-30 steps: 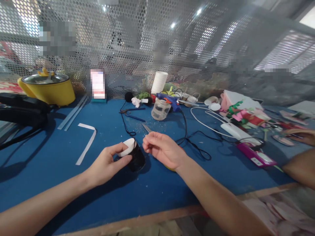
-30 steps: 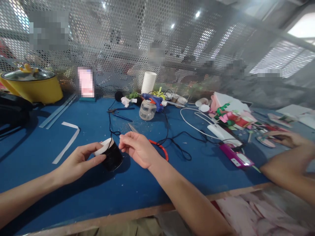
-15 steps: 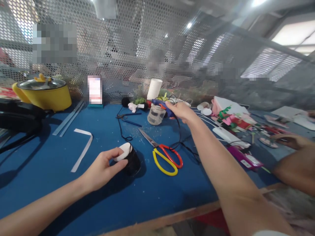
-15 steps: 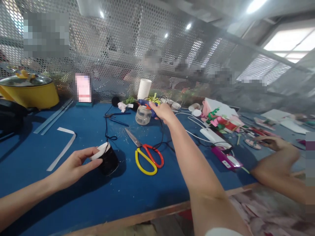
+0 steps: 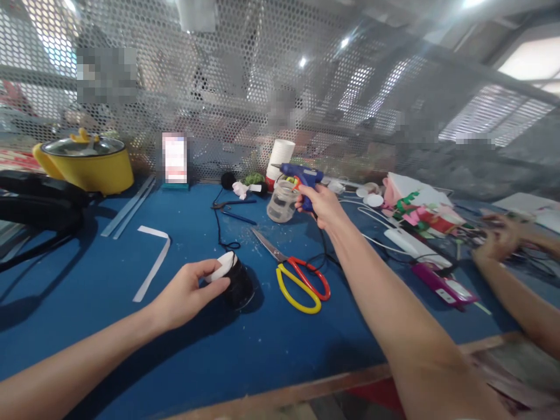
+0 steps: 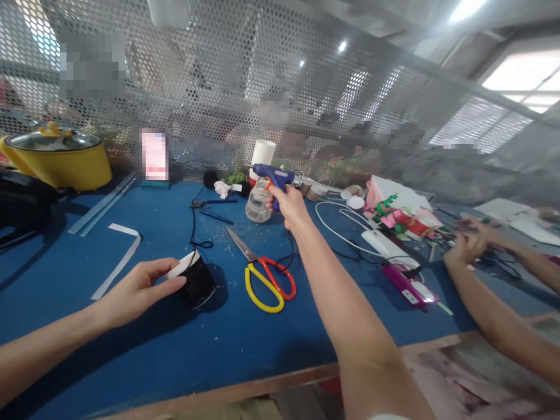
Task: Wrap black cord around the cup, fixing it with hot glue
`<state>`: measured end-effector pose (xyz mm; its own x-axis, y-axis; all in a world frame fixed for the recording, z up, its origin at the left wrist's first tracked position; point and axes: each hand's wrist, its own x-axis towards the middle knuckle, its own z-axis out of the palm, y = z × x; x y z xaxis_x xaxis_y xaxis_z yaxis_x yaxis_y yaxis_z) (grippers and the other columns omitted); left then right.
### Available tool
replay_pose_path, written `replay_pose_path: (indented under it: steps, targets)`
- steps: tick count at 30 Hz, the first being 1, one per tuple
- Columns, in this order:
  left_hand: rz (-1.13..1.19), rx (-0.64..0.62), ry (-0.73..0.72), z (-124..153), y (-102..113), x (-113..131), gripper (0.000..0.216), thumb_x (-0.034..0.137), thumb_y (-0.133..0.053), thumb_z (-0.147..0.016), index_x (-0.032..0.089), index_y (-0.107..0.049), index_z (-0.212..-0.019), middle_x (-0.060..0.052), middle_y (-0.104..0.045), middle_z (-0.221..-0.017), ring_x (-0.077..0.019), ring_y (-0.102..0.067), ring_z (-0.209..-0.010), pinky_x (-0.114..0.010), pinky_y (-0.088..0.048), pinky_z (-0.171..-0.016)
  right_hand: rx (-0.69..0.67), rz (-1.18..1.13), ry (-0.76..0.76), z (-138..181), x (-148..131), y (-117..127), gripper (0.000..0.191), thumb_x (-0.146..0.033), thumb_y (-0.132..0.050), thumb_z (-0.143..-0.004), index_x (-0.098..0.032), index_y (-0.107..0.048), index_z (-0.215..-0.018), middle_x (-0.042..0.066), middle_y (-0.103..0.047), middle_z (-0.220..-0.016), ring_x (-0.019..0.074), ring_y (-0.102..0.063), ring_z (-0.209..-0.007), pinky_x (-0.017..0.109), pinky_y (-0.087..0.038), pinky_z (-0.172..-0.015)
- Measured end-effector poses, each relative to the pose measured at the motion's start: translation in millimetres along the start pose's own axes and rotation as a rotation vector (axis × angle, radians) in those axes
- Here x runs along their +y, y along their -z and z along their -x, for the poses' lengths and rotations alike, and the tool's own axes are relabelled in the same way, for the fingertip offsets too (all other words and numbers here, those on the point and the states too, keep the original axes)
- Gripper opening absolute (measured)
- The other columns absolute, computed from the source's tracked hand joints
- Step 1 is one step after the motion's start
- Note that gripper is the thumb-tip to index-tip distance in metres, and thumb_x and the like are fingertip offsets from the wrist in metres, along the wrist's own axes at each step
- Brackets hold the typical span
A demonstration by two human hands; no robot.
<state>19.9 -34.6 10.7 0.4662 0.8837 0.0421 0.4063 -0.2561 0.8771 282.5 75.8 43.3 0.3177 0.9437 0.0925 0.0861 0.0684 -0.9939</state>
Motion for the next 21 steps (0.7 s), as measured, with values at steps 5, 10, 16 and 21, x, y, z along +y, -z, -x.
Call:
replay_pose_path:
  steps: [5,10,16,21]
  targets:
    - [0.035,-0.023,-0.023,0.2,-2.5,-1.2,0.022,0.031,-0.046,-0.075,0.013,-0.057,-0.070,-0.001,-0.054,-0.068,-0.0138,-0.047,-0.066,-0.024,-0.040,-0.063,-0.368,-0.214,-0.138,56.3,-16.5,-16.5,0.013,-0.017,-0.041,-0.080,-0.014,-0.051,-0.071,0.006,-0.064,-0.067,0.0142,-0.064,-0.062,0.025,-0.052,-0.058]
    - [0.061,-0.062,-0.059,1.7,-6.1,-2.9,0.022,0.030,-0.046,-0.076,0.012,-0.058,-0.073,-0.003,-0.057,-0.073,-0.0150,-0.048,-0.071,-0.027,-0.040,-0.070,-0.642,-0.175,-0.229,98.7,-8.7,-39.9,0.008,-0.017,-0.046,-0.079,-0.014,-0.053,-0.077,0.005,-0.065,-0.076,0.0150,-0.065,-0.071,0.027,-0.051,-0.069]
    - [0.101,-0.159,-0.058,4.7,-7.4,-5.3,0.021,0.031,-0.047,-0.078,0.013,-0.057,-0.075,-0.001,-0.056,-0.074,-0.0141,-0.048,-0.071,-0.026,-0.041,-0.070,-0.853,-0.247,-0.162,104.3,-7.1,-62.9,0.010,-0.022,-0.047,-0.079,-0.015,-0.054,-0.079,0.004,-0.063,-0.082,0.0164,-0.064,-0.078,0.031,-0.050,-0.072]
    - [0.238,-0.208,0.005,5.0,-8.8,-4.1,0.018,0.029,-0.050,-0.076,0.013,-0.054,-0.067,0.001,-0.051,-0.066,-0.0111,-0.045,-0.063,-0.023,-0.040,-0.063,-0.733,-0.076,-0.051,87.7,-9.0,-74.5,0.010,-0.021,-0.048,-0.079,-0.016,-0.052,-0.086,0.007,-0.062,-0.093,0.0151,-0.063,-0.082,0.029,-0.049,-0.075]
